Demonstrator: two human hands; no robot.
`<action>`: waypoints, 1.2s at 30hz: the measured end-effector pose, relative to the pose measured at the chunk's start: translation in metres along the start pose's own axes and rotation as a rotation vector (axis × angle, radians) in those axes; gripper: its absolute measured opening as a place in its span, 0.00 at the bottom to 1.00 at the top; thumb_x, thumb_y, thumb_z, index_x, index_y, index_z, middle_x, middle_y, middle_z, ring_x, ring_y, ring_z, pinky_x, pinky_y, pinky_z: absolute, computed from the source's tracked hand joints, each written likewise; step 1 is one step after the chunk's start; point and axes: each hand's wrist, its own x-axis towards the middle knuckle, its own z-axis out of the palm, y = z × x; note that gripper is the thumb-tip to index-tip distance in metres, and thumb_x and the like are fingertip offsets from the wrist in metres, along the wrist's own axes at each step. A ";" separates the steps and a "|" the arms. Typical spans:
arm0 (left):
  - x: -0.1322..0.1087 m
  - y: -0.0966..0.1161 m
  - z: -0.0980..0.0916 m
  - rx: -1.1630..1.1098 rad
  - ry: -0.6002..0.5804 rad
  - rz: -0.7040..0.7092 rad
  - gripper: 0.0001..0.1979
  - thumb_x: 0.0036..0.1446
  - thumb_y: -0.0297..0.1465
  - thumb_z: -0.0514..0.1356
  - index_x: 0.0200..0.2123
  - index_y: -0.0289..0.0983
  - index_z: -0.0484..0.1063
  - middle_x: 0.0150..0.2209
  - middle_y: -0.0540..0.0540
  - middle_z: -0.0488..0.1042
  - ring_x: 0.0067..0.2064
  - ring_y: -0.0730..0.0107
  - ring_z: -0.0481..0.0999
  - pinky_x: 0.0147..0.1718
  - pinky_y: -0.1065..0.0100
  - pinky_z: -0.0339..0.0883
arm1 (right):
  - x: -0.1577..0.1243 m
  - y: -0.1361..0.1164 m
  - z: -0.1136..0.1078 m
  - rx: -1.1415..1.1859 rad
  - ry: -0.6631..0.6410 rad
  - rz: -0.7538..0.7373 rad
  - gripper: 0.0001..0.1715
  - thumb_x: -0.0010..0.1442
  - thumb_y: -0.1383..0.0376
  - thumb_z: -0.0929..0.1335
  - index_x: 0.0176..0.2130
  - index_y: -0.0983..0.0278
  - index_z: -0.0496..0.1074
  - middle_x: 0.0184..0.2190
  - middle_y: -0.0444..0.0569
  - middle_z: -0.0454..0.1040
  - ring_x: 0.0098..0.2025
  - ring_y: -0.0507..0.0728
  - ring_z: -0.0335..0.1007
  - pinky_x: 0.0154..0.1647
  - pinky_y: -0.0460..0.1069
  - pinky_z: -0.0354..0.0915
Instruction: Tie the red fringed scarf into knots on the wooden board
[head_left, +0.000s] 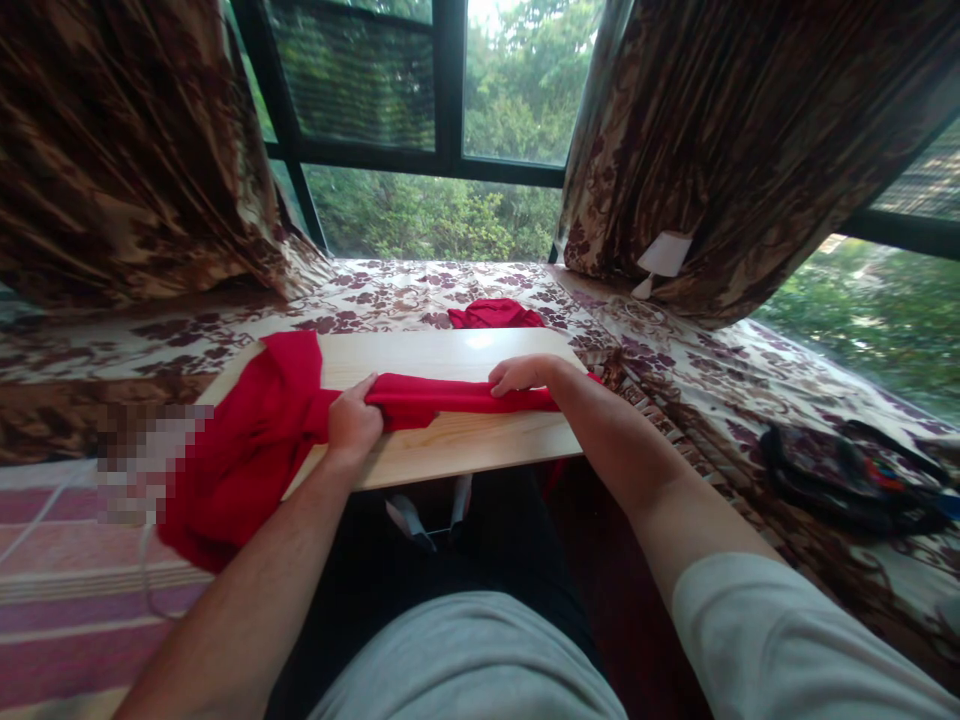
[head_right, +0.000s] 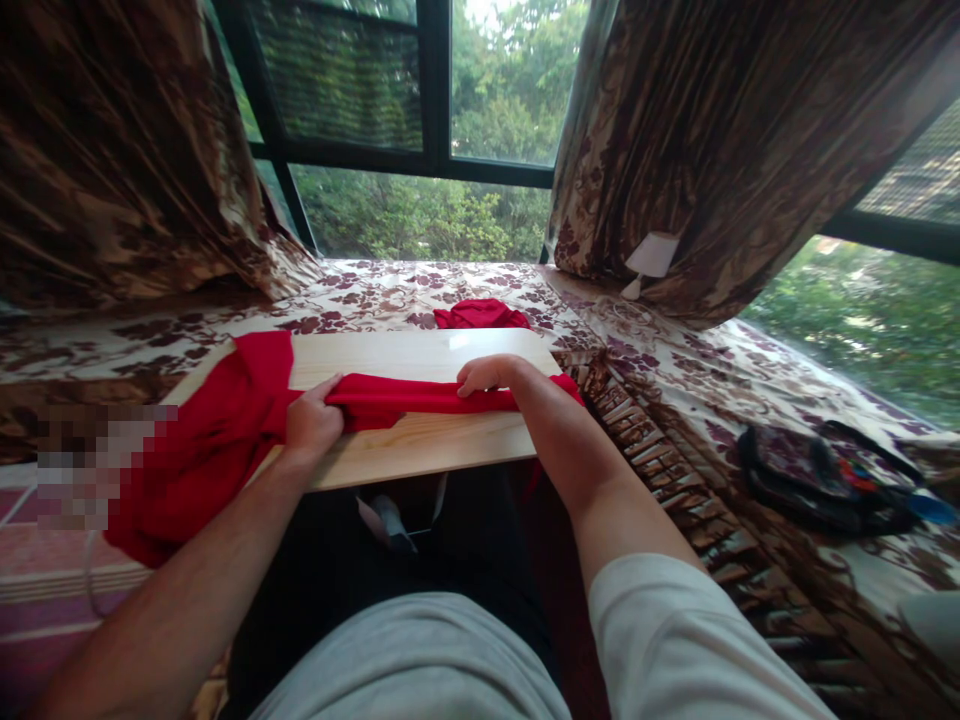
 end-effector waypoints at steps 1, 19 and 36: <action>0.000 0.000 0.000 0.007 -0.007 0.002 0.33 0.50 0.19 0.52 0.59 0.36 0.74 0.57 0.45 0.76 0.60 0.54 0.73 0.63 0.58 0.63 | -0.001 0.001 -0.003 -0.052 0.004 -0.012 0.17 0.60 0.60 0.69 0.46 0.66 0.78 0.35 0.46 0.79 0.27 0.50 0.66 0.28 0.45 0.58; 0.001 0.005 -0.003 0.091 -0.048 -0.033 0.34 0.49 0.22 0.52 0.62 0.30 0.71 0.57 0.40 0.76 0.60 0.53 0.73 0.63 0.56 0.62 | -0.009 0.042 0.010 -0.420 0.180 0.078 0.25 0.68 0.54 0.63 0.45 0.70 0.80 0.39 0.56 0.80 0.35 0.56 0.73 0.31 0.47 0.58; 0.006 0.039 -0.009 0.467 -0.535 0.406 0.33 0.69 0.44 0.37 0.72 0.38 0.52 0.72 0.40 0.53 0.72 0.52 0.51 0.67 0.42 0.43 | -0.018 0.041 0.014 -0.254 0.215 0.118 0.21 0.62 0.57 0.69 0.50 0.65 0.77 0.46 0.52 0.80 0.43 0.57 0.75 0.35 0.45 0.63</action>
